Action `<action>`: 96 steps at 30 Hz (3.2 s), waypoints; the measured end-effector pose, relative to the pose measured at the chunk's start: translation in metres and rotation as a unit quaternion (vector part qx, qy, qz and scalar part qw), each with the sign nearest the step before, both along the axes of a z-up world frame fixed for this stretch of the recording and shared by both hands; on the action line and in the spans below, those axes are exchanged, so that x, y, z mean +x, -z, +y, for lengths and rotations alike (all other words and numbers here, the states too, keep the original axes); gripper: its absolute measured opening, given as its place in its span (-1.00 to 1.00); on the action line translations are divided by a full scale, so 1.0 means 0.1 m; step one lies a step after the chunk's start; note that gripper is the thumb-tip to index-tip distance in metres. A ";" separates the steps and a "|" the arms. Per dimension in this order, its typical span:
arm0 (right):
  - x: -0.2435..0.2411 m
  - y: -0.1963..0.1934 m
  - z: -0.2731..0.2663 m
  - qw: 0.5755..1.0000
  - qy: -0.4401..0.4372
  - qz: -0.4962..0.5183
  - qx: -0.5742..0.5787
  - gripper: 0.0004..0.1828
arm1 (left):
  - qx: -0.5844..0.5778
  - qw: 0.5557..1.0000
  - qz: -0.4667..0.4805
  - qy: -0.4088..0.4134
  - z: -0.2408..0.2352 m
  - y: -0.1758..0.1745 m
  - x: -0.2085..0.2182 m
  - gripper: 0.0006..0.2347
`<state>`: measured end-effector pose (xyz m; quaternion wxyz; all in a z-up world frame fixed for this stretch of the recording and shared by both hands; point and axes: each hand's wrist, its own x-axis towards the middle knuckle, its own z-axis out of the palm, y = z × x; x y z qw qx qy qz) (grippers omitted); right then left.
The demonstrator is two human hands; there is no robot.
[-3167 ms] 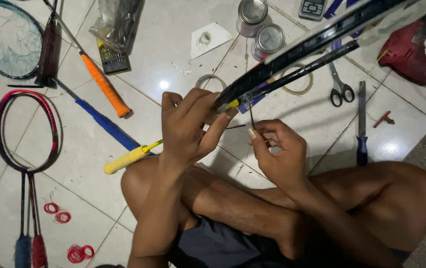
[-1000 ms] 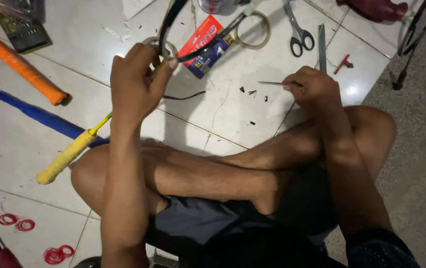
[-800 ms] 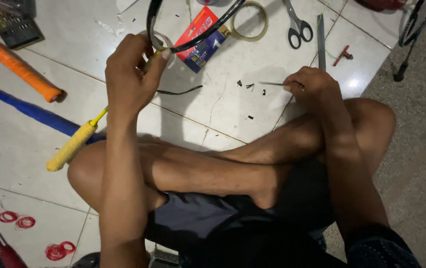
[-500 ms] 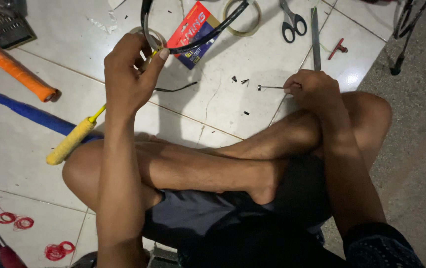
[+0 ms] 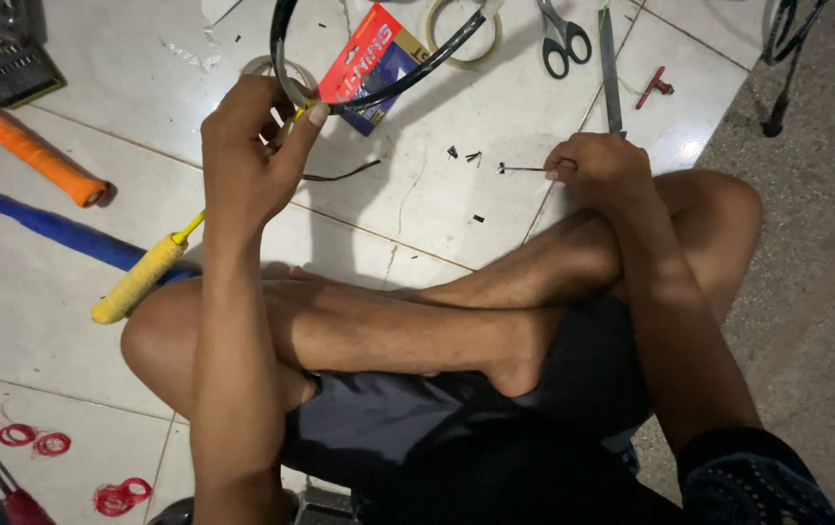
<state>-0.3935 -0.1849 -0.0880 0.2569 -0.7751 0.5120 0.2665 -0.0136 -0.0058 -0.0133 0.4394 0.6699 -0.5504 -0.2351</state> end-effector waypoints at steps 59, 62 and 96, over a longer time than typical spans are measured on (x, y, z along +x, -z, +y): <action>0.96 -1.40 1.08 0.725 -0.162 -0.617 -0.260 -0.82 | -0.368 0.918 -0.149 -0.016 0.31 -0.32 -0.62 -0.94; 0.89 -1.30 1.01 0.716 -0.214 -0.611 -0.262 -0.80 | -0.365 0.919 -0.147 -0.006 0.32 -0.31 -0.61 -0.94; 0.99 -1.88 1.15 0.790 -0.183 -0.514 -0.280 -0.75 | -0.364 0.920 -0.145 -0.028 0.34 -0.37 -0.61 -0.91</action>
